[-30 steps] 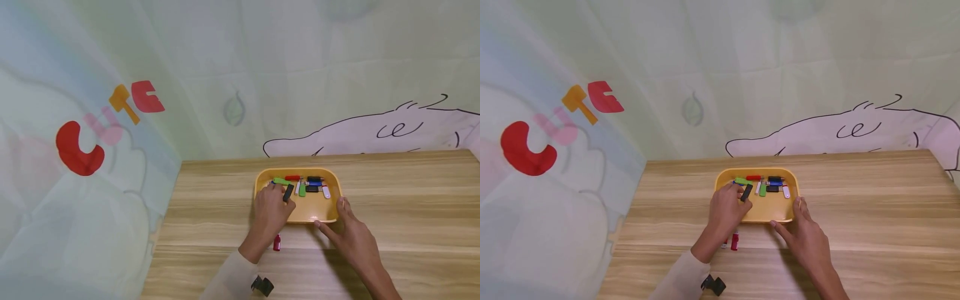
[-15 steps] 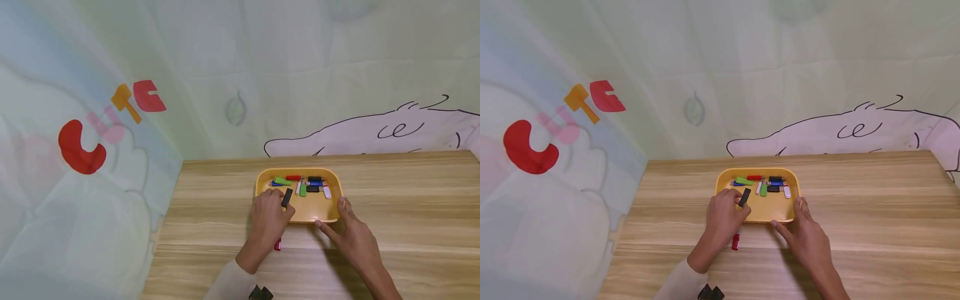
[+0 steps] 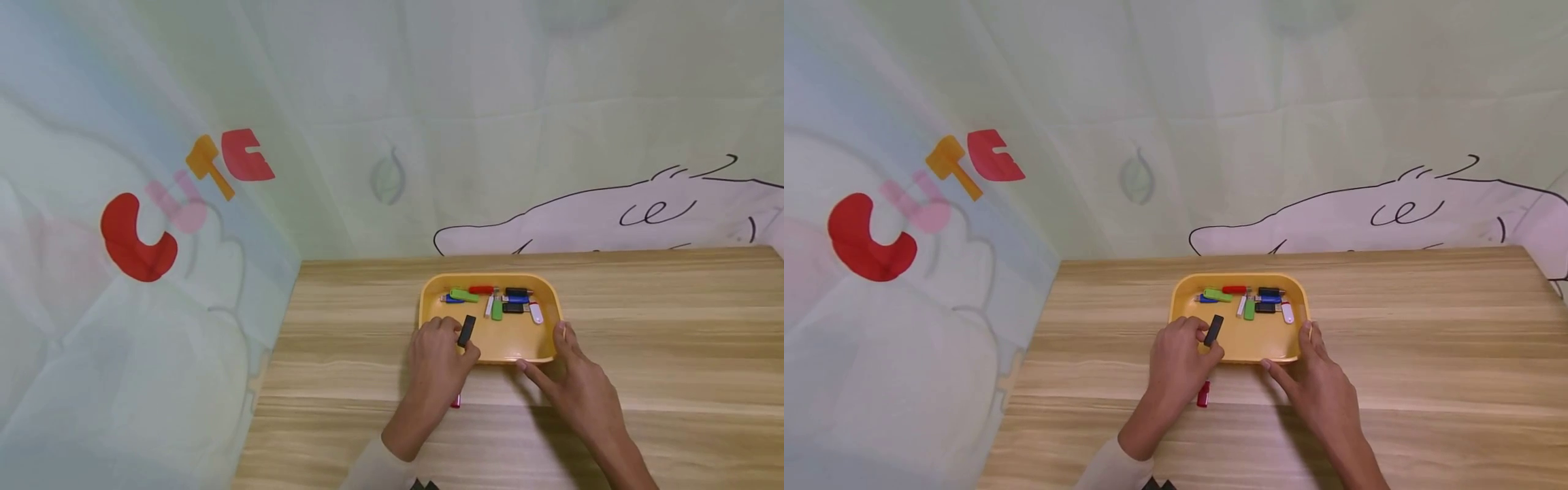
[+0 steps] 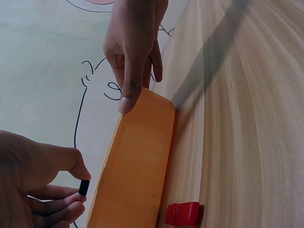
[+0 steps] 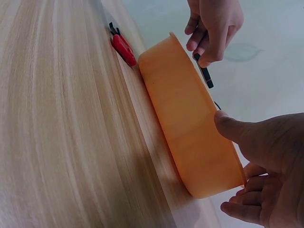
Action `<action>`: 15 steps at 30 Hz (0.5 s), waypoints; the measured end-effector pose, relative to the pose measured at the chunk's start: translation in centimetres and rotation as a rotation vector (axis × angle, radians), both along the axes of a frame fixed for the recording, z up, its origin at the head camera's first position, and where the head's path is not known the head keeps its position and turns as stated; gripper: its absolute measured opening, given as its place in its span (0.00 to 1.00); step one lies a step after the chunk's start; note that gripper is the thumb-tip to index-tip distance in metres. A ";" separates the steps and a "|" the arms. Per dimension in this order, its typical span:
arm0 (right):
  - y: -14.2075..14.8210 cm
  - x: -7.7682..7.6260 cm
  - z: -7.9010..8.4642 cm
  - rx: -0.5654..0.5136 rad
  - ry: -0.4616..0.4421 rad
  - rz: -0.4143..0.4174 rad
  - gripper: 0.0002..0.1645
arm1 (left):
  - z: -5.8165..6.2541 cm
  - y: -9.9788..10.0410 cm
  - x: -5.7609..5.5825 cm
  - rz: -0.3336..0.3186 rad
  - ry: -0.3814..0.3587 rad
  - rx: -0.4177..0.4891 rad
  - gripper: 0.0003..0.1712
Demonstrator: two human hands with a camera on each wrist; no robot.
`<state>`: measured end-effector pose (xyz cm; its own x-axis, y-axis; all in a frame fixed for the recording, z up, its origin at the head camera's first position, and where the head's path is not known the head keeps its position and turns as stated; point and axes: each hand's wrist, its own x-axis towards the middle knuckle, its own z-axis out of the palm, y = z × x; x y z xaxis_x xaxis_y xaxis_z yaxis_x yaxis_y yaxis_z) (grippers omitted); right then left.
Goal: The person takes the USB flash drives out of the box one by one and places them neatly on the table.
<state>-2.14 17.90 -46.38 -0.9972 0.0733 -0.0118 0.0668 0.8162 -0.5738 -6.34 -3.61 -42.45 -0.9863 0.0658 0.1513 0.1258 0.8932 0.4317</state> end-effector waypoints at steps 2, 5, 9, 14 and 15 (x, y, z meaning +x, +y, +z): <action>0.0 0.0 0.0 0.002 0.005 0.005 0.63 | 0.0 -0.1 0.2 0.002 -0.001 0.005 0.14; -0.1 0.0 0.0 0.005 0.020 0.013 0.63 | 0.0 -0.2 0.6 0.002 -0.002 0.006 0.14; 0.0 0.1 0.0 0.007 0.042 0.012 0.62 | 0.0 -0.4 1.1 0.004 -0.006 0.012 0.13; -0.1 0.0 0.0 0.005 0.015 0.007 0.63 | -0.2 -0.7 1.6 0.017 -0.001 0.040 0.12; -0.1 0.0 0.0 0.003 0.008 0.007 0.63 | -0.2 -0.8 1.7 0.021 0.001 0.048 0.12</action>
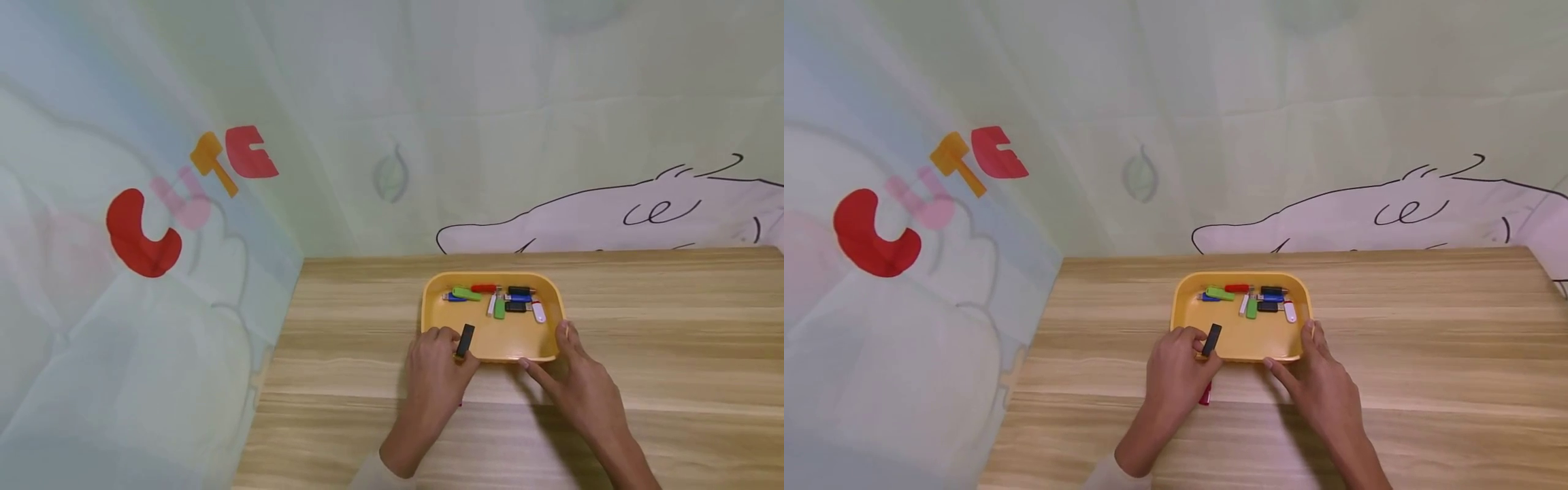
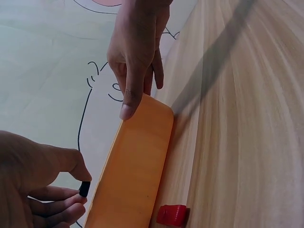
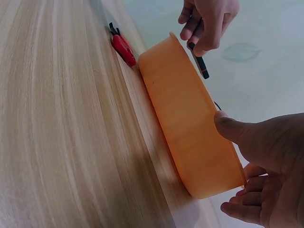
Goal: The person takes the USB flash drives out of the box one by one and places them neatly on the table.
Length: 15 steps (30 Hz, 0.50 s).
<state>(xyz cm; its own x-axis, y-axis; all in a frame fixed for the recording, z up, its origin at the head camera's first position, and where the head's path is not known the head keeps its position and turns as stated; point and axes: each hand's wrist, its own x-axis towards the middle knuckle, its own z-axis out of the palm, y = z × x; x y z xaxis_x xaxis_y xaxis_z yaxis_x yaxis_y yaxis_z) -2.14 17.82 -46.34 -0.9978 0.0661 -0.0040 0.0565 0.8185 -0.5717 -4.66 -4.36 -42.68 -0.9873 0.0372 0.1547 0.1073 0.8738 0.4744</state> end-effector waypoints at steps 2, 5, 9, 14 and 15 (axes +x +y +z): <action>0.0 0.0 0.1 0.000 -0.010 0.000 0.64 | 0.0 -0.1 0.3 0.010 -0.008 0.020 0.13; 0.0 0.0 0.1 0.002 -0.011 0.002 0.64 | 0.0 -0.3 0.8 0.019 -0.020 0.037 0.13; 0.1 0.0 0.1 0.004 -0.008 0.008 0.64 | 0.1 -0.3 1.5 0.024 -0.008 0.049 0.13; 0.1 0.0 0.2 0.003 -0.027 0.011 0.65 | 0.2 -0.4 2.3 0.016 0.008 0.057 0.09; 0.1 0.0 0.2 0.003 -0.032 0.010 0.65 | 0.2 -0.4 2.5 0.014 0.006 0.054 0.08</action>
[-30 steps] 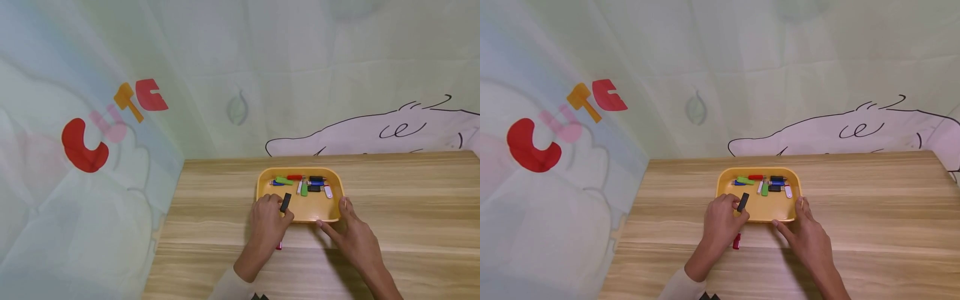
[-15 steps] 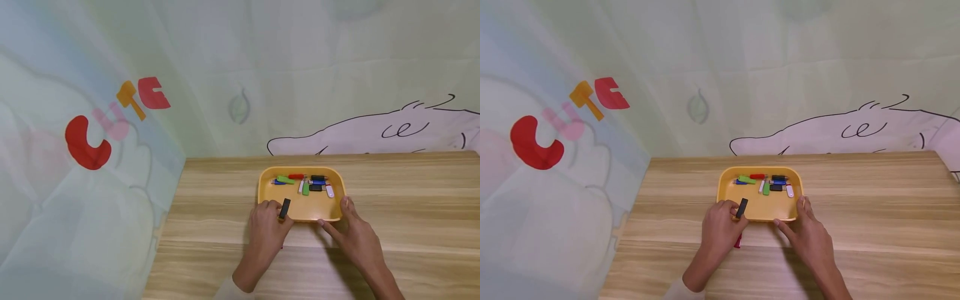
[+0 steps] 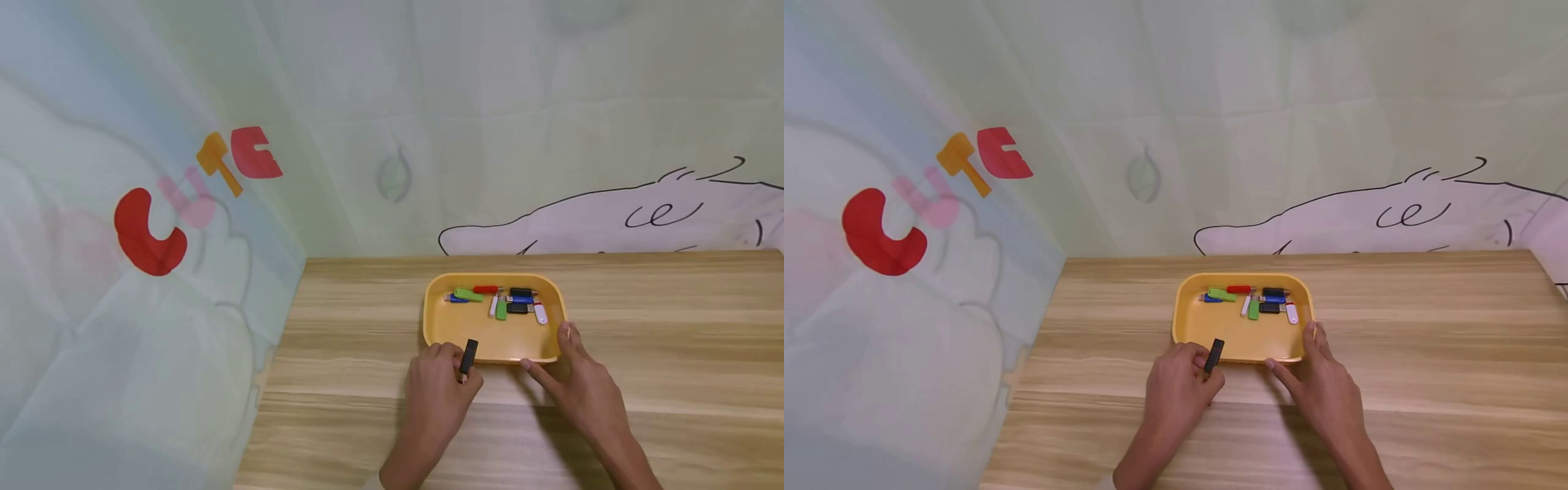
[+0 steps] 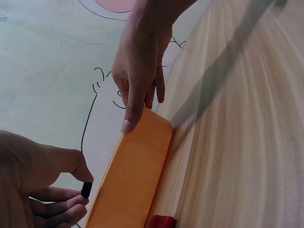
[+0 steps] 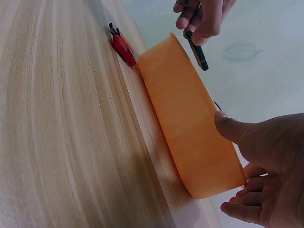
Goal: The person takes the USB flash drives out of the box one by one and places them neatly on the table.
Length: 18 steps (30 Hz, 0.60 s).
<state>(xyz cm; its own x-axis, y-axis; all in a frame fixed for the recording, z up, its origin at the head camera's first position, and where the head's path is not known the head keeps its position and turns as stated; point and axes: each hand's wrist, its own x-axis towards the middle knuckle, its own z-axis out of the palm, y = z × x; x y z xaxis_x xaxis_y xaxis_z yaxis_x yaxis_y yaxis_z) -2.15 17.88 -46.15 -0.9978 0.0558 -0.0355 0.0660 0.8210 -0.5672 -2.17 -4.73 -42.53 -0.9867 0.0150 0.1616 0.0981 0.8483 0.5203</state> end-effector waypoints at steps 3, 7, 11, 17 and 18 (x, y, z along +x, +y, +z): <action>0.0 0.0 0.0 0.004 -0.011 -0.006 0.65 | -0.1 0.1 0.4 -0.008 -0.015 -0.012 0.07; 0.0 0.0 -0.1 0.004 -0.011 -0.012 0.65 | -0.2 0.2 0.8 -0.013 -0.026 -0.033 0.08; 0.0 0.1 -0.1 -0.009 -0.002 -0.011 0.64 | -0.4 0.3 1.1 -0.011 -0.027 -0.038 0.08; 0.0 0.1 -0.2 -0.007 0.012 -0.007 0.64 | -0.6 0.3 1.7 -0.018 -0.006 -0.039 0.09; 0.0 0.1 -0.2 -0.007 0.015 -0.006 0.64 | -0.6 0.3 1.8 -0.019 -0.003 -0.036 0.09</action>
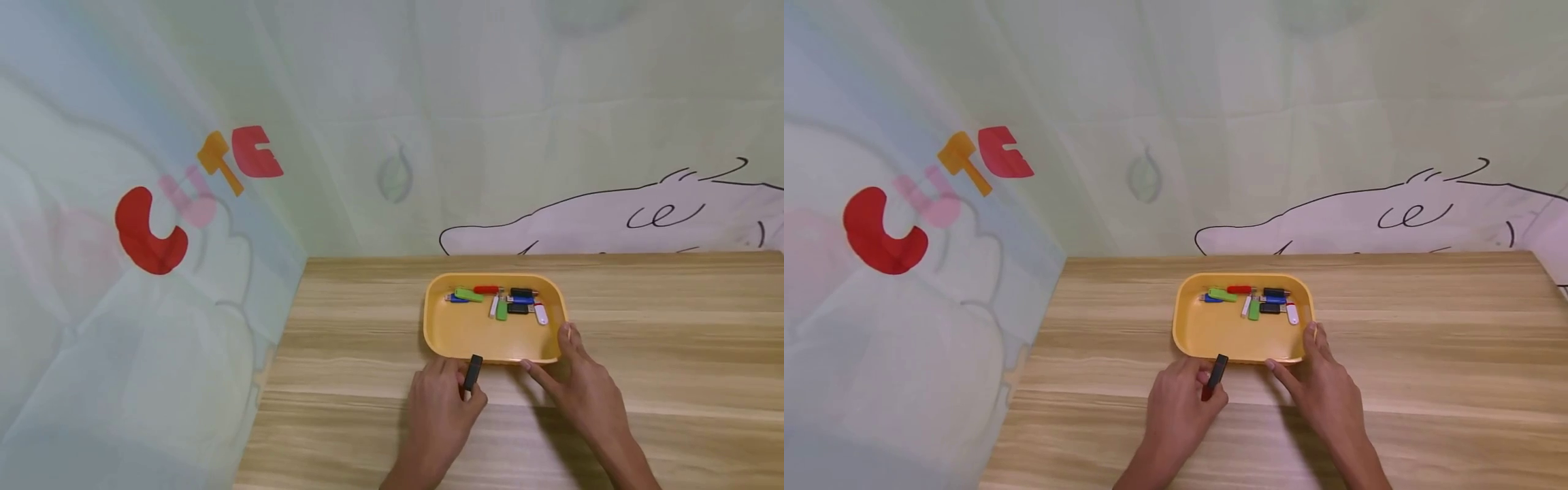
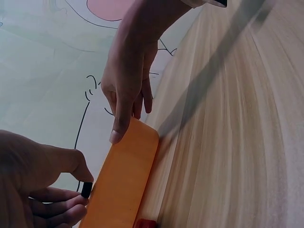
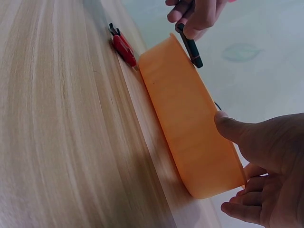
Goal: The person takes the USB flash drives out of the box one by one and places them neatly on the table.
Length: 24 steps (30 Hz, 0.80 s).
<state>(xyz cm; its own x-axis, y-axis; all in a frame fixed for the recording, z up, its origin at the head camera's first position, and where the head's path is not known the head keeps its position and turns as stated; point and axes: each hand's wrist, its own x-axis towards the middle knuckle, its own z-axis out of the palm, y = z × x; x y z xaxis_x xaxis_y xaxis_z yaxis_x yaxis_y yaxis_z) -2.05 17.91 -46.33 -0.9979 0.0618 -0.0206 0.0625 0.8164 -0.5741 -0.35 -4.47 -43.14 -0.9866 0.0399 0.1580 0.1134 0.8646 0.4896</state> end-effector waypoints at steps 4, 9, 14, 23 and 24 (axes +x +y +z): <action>0.1 0.0 -0.1 -0.007 0.011 -0.002 0.64 | 0.1 0.0 0.3 0.000 -0.013 0.021 0.10; 0.0 -0.1 -0.1 -0.009 -0.001 -0.005 0.64 | 0.2 -0.1 0.8 0.006 -0.060 0.023 0.10; 0.0 0.0 -0.2 -0.007 0.005 -0.010 0.64 | -0.2 -0.1 0.9 0.006 -0.067 0.005 0.10; -0.1 0.0 -0.1 -0.007 0.002 -0.013 0.64 | -1.1 0.0 0.8 0.004 -0.062 -0.006 0.11; -0.1 0.0 -0.1 -0.007 0.003 -0.012 0.64 | -1.1 0.1 0.8 0.003 -0.065 -0.003 0.10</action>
<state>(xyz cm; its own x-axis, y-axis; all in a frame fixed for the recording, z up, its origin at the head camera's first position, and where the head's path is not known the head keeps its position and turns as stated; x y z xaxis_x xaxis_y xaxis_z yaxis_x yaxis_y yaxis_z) -2.06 17.81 -46.47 -0.9971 0.0736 -0.0184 0.0706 0.8115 -0.5800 0.45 -4.41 -44.29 -0.9949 0.0373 0.0934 0.0787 0.8664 0.4931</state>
